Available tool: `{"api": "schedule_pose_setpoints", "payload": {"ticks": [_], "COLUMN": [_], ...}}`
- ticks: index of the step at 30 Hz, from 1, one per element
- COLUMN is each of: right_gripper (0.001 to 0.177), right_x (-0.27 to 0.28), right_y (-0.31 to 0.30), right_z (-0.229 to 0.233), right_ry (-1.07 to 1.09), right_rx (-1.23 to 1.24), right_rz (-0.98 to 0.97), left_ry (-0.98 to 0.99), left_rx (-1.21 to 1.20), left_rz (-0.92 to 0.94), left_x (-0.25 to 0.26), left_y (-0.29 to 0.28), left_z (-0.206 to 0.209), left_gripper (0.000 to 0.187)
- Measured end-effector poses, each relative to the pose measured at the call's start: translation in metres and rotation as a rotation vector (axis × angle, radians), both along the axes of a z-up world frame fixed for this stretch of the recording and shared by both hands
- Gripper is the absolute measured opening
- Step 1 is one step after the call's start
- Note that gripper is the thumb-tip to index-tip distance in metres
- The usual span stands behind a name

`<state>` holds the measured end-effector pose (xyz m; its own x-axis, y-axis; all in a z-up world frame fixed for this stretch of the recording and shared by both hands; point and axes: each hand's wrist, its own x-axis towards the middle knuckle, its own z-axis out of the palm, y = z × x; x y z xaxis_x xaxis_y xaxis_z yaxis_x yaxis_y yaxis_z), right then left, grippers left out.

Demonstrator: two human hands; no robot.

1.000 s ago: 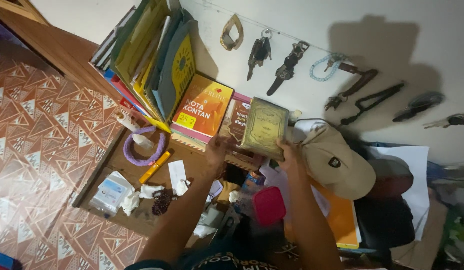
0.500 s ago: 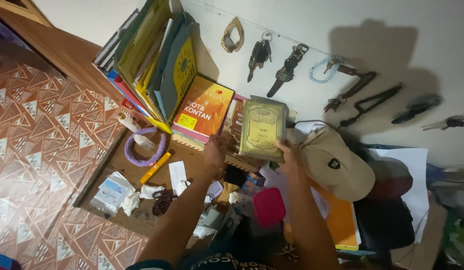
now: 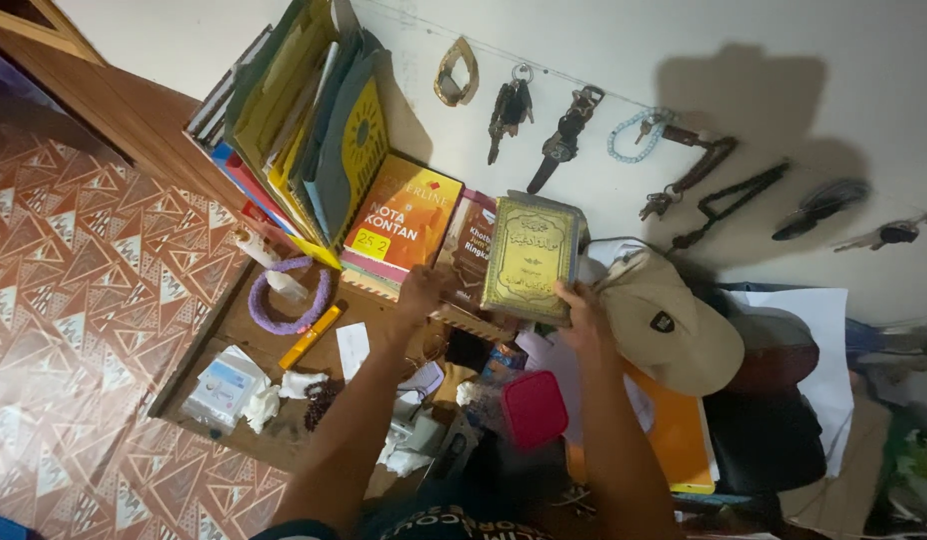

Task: Organizing various items, books, and folders on a cluttered desk.

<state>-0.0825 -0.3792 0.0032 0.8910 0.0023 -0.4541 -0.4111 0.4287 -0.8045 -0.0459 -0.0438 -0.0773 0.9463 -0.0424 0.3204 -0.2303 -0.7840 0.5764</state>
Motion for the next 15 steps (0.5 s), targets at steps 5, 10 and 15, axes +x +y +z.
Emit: {"api": "schedule_pose_setpoints", "payload": {"ticks": [5,10,15], "right_gripper": [0.055,0.044,0.039], "right_x": [-0.007,-0.008,-0.001], "right_y": [0.0,-0.024,-0.005], "right_z": [0.017,-0.003,-0.028], "right_ry": [-0.001,0.03,-0.066], "right_rx": [-0.031,-0.108,0.053], "right_rz": [-0.017,-0.048,-0.01], "left_ry": [0.776,0.562,0.539], "left_rx": [-1.201,-1.451,-1.542], "left_rz": [-0.002,-0.156,-0.029], "left_x": [-0.015,-0.042,-0.062], "left_y": [0.018,0.073,0.099], "left_z": [0.041,0.089,0.109], "left_gripper": [0.029,0.037,0.038]}}
